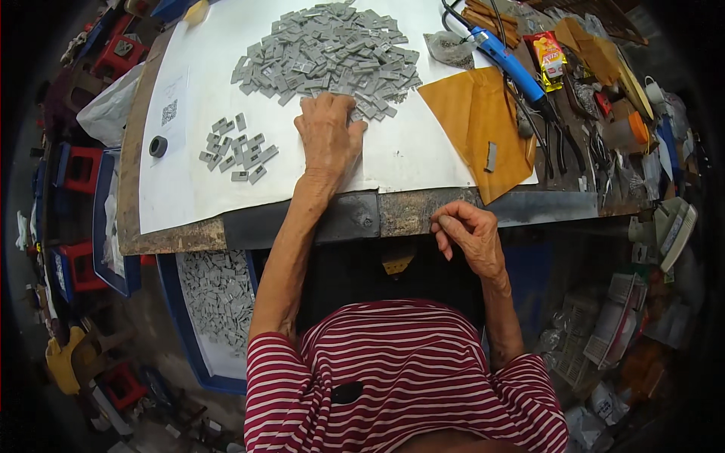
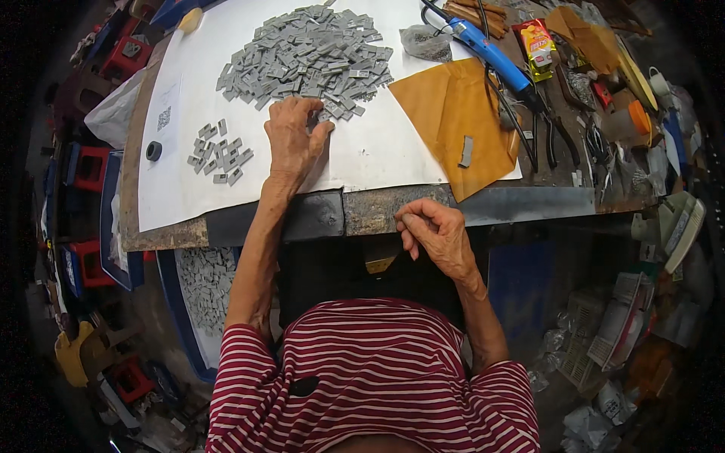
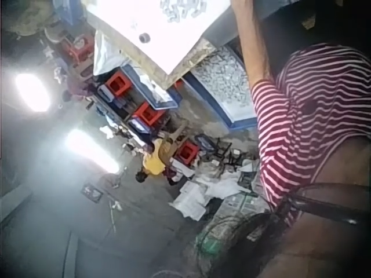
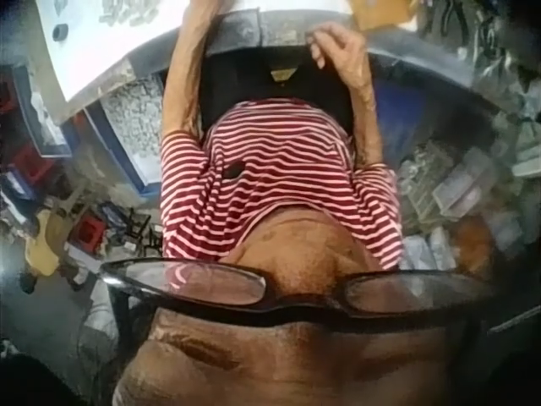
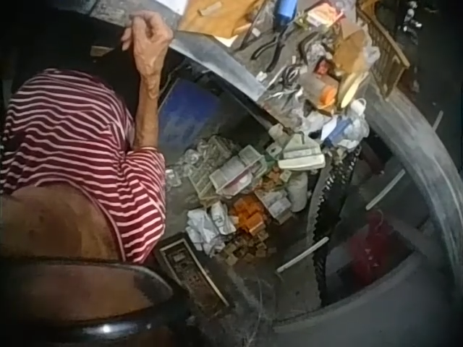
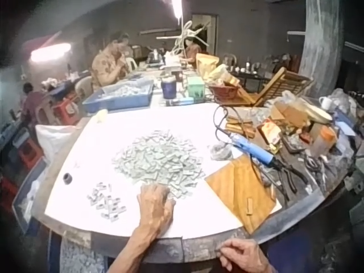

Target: Manually picking up, inspecting, and sorting small rectangular grey pieces on a workbench.

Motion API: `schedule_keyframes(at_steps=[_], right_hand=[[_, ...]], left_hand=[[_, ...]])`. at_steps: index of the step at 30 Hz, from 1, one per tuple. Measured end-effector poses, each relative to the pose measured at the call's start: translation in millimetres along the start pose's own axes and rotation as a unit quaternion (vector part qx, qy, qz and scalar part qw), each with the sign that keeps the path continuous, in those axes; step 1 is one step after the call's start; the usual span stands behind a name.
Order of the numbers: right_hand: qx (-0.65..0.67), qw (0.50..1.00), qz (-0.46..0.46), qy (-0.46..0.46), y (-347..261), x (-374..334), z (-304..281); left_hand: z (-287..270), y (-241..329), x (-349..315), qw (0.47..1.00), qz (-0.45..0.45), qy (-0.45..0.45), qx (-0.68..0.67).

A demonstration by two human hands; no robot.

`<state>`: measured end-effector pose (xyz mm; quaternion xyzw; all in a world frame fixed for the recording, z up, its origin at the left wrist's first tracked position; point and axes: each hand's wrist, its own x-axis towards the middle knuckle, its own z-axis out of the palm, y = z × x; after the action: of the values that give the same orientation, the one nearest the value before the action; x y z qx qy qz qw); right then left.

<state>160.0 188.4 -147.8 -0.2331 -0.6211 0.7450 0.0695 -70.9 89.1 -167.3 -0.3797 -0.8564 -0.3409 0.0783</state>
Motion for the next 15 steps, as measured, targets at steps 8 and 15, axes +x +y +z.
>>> schedule_keyframes(at_steps=[8, 15], right_hand=[[0.007, 1.000, -0.002, -0.005, 3.1, -0.5, -1.1], [-0.021, 0.999, 0.025, -0.009, -4.5, -2.1, -4.0]], left_hand=[[-0.9, -2.1, -3.3, 1.000, 0.005, -0.001, -0.017], [-6.1, -7.7, -1.3, 0.998, 0.035, 0.001, -0.051]])
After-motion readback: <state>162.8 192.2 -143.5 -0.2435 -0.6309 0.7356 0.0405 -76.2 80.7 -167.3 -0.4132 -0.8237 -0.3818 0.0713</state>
